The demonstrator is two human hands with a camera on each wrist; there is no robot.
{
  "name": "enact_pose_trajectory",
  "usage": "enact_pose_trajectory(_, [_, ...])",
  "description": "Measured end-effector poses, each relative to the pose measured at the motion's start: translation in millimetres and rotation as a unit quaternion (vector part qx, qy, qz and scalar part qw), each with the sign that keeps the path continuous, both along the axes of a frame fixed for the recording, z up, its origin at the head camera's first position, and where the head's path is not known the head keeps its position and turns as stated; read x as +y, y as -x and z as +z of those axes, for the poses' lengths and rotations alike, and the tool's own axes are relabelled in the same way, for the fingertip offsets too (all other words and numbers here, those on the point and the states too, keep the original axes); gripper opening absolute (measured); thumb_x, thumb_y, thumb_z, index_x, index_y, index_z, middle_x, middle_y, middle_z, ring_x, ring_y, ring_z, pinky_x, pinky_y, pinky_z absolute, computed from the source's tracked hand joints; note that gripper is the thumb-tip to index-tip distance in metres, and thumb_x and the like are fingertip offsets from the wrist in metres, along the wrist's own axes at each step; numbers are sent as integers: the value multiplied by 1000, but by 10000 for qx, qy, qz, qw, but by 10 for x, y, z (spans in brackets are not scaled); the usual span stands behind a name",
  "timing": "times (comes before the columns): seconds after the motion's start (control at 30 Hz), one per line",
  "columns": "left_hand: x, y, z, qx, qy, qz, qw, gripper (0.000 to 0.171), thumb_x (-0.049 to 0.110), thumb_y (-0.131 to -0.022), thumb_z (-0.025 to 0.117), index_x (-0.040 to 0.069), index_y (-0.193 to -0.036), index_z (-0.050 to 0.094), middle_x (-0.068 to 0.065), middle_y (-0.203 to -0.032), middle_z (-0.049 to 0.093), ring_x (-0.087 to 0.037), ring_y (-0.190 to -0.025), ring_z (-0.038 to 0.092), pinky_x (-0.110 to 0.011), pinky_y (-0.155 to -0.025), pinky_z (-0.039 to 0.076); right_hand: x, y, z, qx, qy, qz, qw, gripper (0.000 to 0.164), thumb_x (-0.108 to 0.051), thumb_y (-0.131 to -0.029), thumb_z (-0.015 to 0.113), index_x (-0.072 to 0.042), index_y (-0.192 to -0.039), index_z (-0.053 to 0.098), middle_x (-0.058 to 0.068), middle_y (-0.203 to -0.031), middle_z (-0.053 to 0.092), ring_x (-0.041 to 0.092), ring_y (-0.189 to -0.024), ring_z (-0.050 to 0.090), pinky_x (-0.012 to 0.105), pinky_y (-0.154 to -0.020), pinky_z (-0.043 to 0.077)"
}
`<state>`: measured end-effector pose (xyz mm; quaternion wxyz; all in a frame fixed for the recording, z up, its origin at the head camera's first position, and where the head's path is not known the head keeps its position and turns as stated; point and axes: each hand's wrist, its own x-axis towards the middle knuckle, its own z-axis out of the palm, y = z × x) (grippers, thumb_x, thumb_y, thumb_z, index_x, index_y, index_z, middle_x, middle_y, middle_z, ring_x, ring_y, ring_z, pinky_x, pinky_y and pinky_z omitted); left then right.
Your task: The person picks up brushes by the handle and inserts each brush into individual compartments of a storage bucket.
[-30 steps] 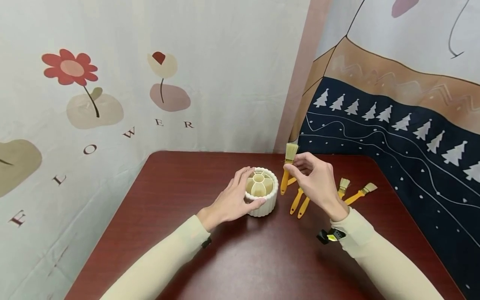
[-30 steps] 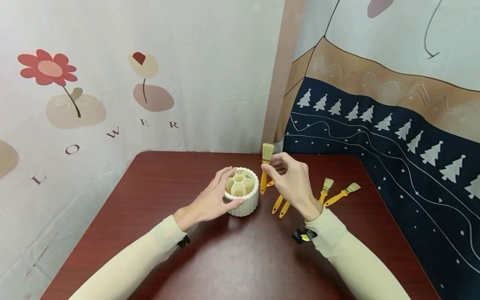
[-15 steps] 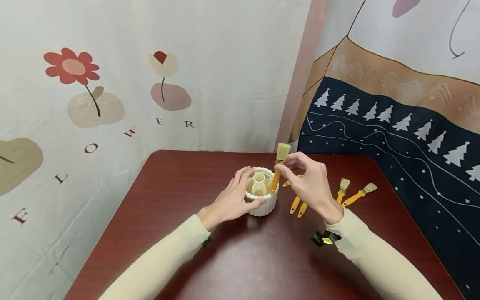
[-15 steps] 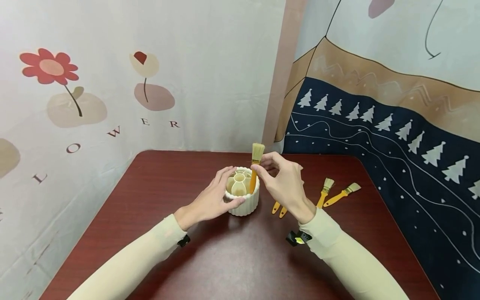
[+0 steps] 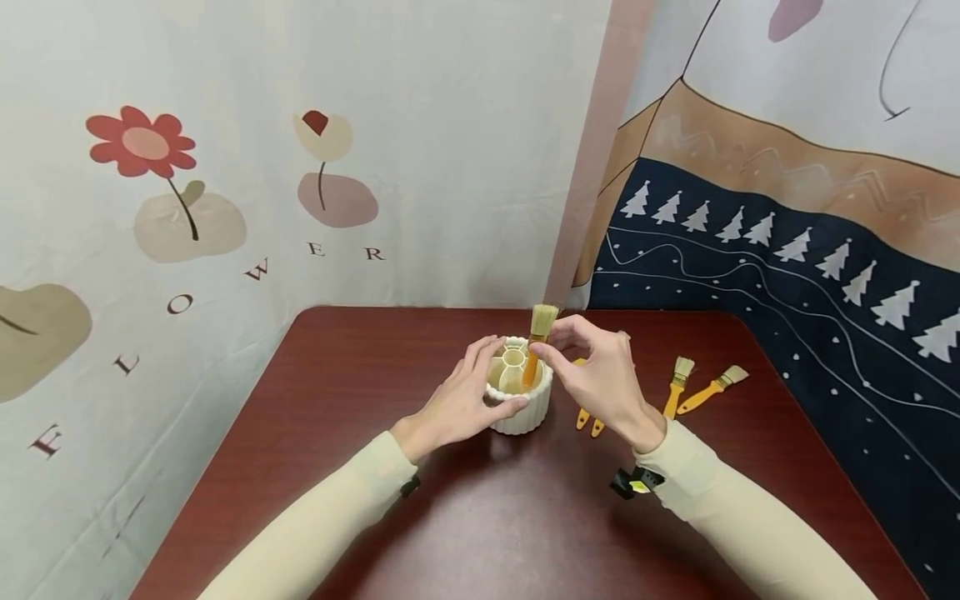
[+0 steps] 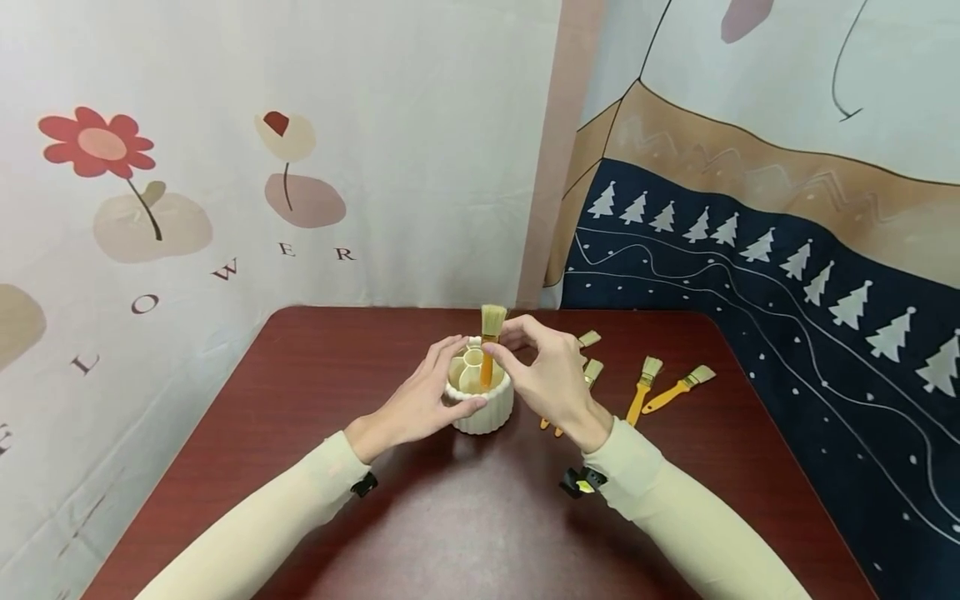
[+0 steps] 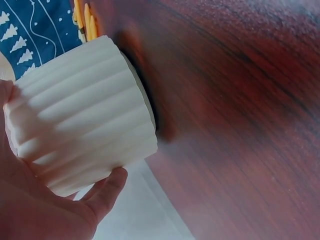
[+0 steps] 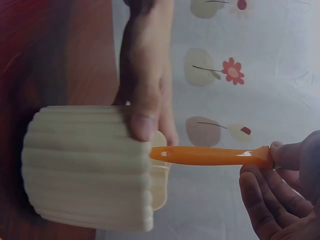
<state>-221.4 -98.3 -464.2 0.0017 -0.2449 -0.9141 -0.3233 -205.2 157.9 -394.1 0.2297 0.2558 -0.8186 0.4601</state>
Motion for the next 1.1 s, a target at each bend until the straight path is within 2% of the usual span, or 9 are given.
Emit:
enact_pose_trajectory(0.23, [-20, 22, -11, -67, -30, -57, 10000, 108, 69, -105, 78, 24, -186, 22, -5, -192, 25, -40, -173, 42, -64, -134, 47, -15, 13, -82, 141, -226, 187, 9995, 24, -10, -98, 96, -11, -117, 83, 3, -105, 88, 15, -88, 84, 37, -83, 73])
enact_pose_trajectory(0.43, [-21, 42, -1, -59, -51, -30, 10000, 108, 68, -105, 79, 23, -186, 22, -5, -192, 25, -42, -173, 41, -65, -135, 46, -27, 49, -158, 422, -408, 415, 9974, 25, -5, -94, 98, -13, -113, 84, 0, -102, 88, 12, -87, 83, 37, -79, 72])
enact_pose_trajectory(0.53, [-19, 37, -2, -43, -87, -5, 10000, 108, 67, -105, 80, 21, -185, 24, -7, -191, 27, -43, -173, 42, -66, -134, 46, -31, 61, -231, 614, -524, 510, 9954, 26, -3, -93, 99, -13, -112, 85, -1, -102, 88, 11, -87, 82, 31, -80, 71])
enact_pose_trajectory(0.67, [-13, 17, -8, -70, -138, 37, 9999, 108, 68, -104, 81, 22, -185, 26, -5, -191, 27, -41, -173, 42, -66, -135, 46, -41, 67, -337, 838, -640, 626, 9924, 25, -1, -92, 98, -12, -110, 86, 0, -102, 88, 13, -87, 83, 28, -78, 70])
enact_pose_trajectory(0.77, [-14, 8, -13, -123, -142, 74, 9998, 108, 69, -103, 80, 24, -185, 25, -2, -191, 27, -39, -175, 40, -65, -136, 45, -52, 67, -398, 875, -769, 741, 9904, 24, 1, -92, 97, -11, -110, 85, 2, -102, 87, 14, -88, 84, 35, -76, 72])
enact_pose_trajectory(1.1, [-19, 9, -29, -53, -126, 95, 9999, 108, 66, -103, 82, 22, -185, 27, -4, -191, 27, -42, -173, 42, -65, -133, 48, -68, 68, -492, 1016, -1383, 899, 9811, 23, 2, -92, 96, -8, -107, 82, 6, -98, 84, 16, -86, 79, 40, -74, 71])
